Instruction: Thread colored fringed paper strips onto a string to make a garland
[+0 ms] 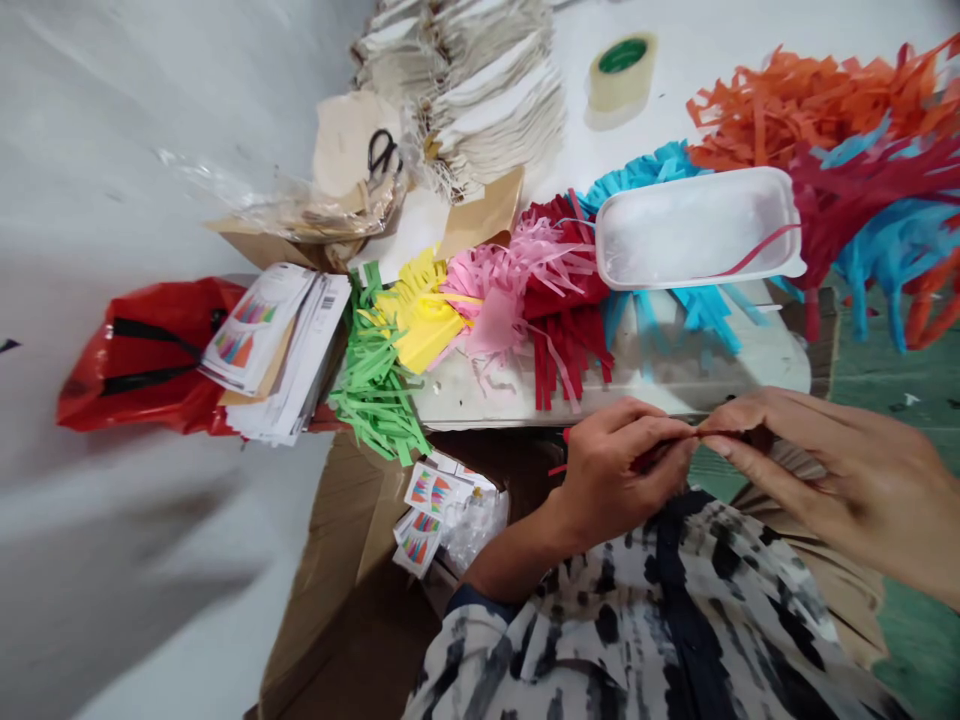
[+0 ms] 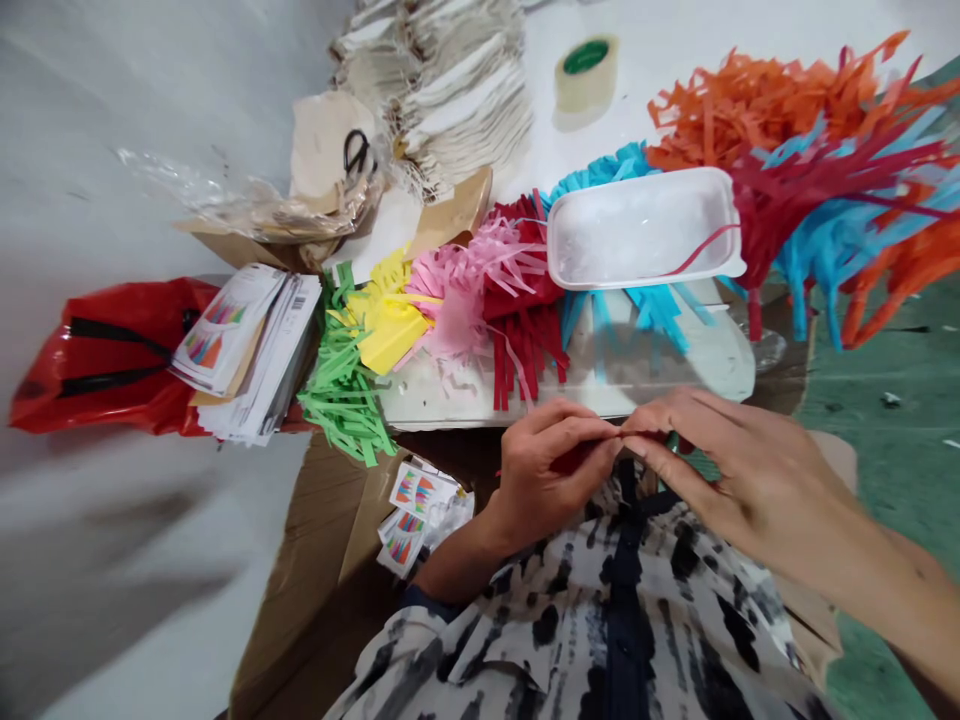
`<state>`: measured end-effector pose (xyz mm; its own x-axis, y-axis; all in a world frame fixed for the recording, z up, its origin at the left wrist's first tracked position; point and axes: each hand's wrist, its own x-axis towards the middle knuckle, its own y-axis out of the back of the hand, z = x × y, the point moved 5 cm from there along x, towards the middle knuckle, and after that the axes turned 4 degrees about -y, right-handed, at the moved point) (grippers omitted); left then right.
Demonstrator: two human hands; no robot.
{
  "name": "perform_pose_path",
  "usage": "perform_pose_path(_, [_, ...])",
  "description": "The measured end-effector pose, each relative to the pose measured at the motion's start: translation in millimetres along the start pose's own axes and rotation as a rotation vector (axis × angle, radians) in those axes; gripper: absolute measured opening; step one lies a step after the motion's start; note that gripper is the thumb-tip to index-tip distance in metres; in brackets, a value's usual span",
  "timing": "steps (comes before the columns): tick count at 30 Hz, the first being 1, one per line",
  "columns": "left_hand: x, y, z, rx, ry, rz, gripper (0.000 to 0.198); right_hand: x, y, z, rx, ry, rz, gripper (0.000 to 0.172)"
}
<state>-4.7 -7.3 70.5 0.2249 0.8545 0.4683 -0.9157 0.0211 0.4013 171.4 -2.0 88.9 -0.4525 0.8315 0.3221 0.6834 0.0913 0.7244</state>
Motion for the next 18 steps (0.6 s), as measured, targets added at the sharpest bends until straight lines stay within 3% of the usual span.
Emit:
perform_pose_path(7, [-2, -5.9, -6, -0.128, 0.084, -0.018, 0.019, -6, -5, 1, -0.051, -0.109, 0.067, 0.014])
perform_pose_path(12, [-11, -16.1, -14, -0.315, 0.315, -0.134, 0.038, -12, -7, 11, 0.045, -0.228, 0.016, 0.015])
perform_pose_path(15, [-15, -17.0, -17, -0.439, 0.448, -0.094, 0.043, -15, -6, 16, 0.089, -0.279, 0.005, 0.016])
perform_pose_path(18, [-13, -13.8, -17, -0.391, 0.450, -0.076, 0.036, -19, -4, 21, 0.118, -0.310, 0.002, 0.018])
